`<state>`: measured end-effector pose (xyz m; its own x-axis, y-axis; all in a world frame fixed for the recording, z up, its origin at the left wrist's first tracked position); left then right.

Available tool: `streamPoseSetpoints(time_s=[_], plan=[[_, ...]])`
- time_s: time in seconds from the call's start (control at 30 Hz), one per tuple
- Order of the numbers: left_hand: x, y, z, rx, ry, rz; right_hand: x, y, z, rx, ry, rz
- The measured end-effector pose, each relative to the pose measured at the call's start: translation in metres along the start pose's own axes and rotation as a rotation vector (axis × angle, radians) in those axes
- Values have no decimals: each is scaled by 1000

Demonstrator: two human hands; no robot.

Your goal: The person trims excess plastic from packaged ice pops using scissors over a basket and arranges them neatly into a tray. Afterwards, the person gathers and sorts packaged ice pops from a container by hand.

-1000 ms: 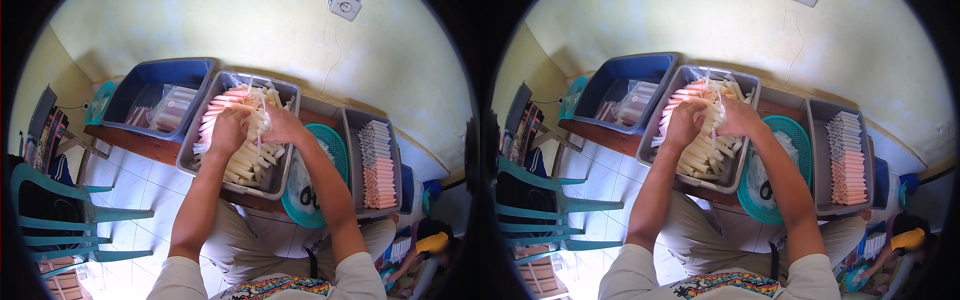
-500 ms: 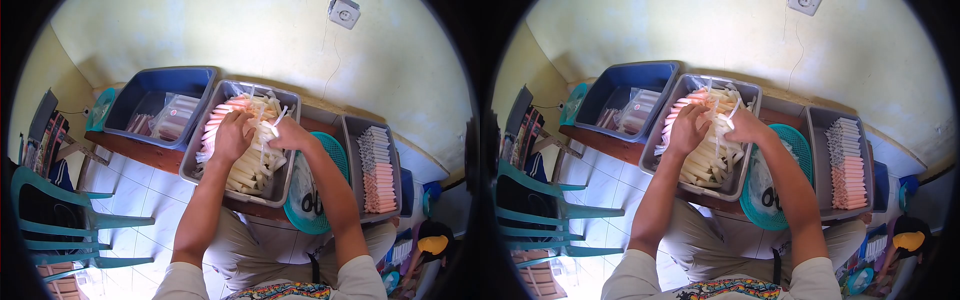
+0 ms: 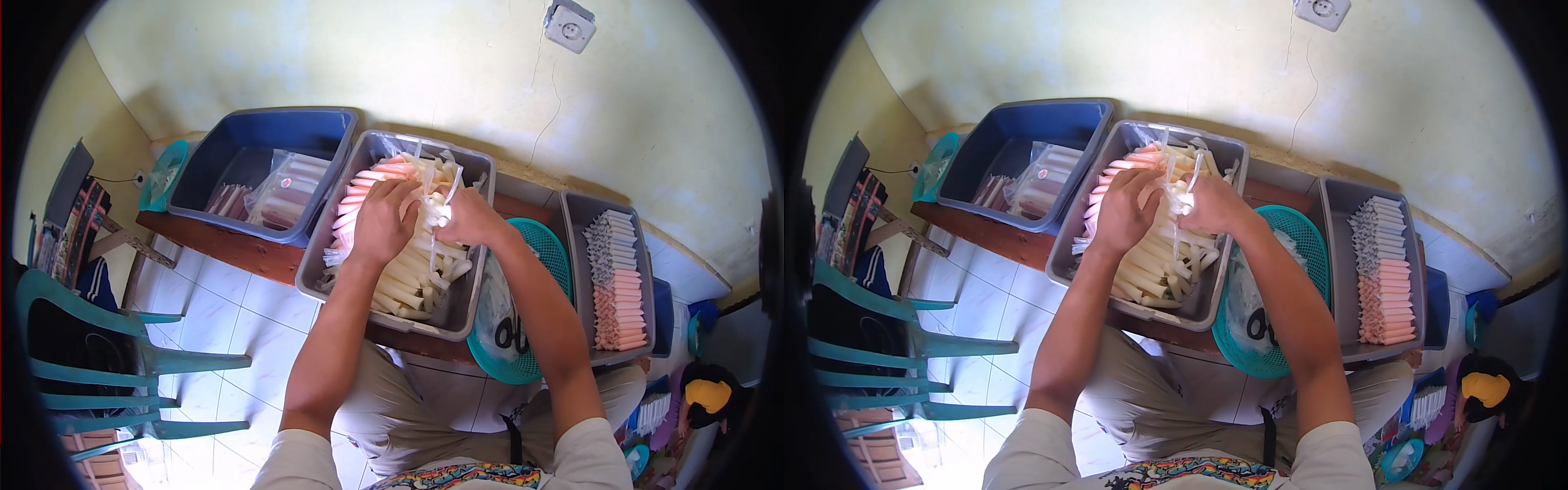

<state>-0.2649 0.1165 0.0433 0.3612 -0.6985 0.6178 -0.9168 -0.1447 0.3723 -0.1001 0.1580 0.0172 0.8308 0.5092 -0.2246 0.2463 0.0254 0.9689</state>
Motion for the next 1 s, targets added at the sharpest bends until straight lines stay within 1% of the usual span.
streamPoseSetpoints(time_s=[0.07, 0.13, 0.17, 0.2, 0.23, 0.27, 0.33, 0.37, 0.43, 0.5, 0.53, 0.57, 0.6, 0.67, 0.77, 0.83, 0.9, 0.97, 1.0], plan=[[1, 7, -7, 34, 16, 44, -5, 13, -5, -17, -14, -74], [3, 18, -15, 108, -2, 74, -16, 36, -14, 0, -17, -61], [3, 22, -19, 109, 2, 72, -17, 42, -20, 17, -27, -51], [-2, 27, -24, 131, 76, 93, -15, 41, -28, 11, -25, -54], [-10, 31, -26, 155, 151, 114, -15, 45, -37, 76, -1, -29], [-15, 33, -30, 156, 157, 110, -15, 49, -46, 142, 23, -4], [-25, 47, -37, 273, 148, 155, -24, 58, -64, 106, 14, -56], [-37, 49, -37, 280, 235, 200, -24, 55, -75, 59, -21, -12], [-46, 52, -42, 314, 245, 198, -29, 51, -95, -25, -92, 104], [-57, 56, -42, 348, 254, 196, -40, 47, -110, -60, -116, 167], [-61, 58, -41, 326, 271, 51, -43, 44, -114, -100, -142, 230], [-68, 59, -38, 302, 289, -93, -44, 40, -119, -100, -138, 228], [-79, 58, -34, 302, 291, -97, -47, 33, -123, -114, -109, 259], [-85, 62, -29, 366, 213, -193, -48, 23, -130, -131, -79, 288], [-91, 63, -23, 333, 241, -189, -45, 3, -136, -203, -33, 274], [-91, 62, -21, 343, 228, -189, -36, -6, -140, -49, 34, 198], [-88, 63, -20, 348, 212, -187, -30, -15, -144, -55, 50, 186], [-93, 64, -18, 341, 297, -180, -28, -16, -143, -61, 62, 175], [-96, 63, -17, 341, 298, -180, -28, -15, -139, -95, 53, 142]])
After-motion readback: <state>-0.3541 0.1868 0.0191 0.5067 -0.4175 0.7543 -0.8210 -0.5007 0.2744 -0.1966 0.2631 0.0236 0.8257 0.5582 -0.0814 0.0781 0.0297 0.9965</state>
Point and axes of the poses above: each hand's wrist, its own z-axis away from the middle knuckle, its own y-axis out of the back of the hand, x = y × z, the point moved 7 cm from there along -z, towards the middle knuckle, and after that the axes turned 15 degrees about z, right-handed, at the moved point
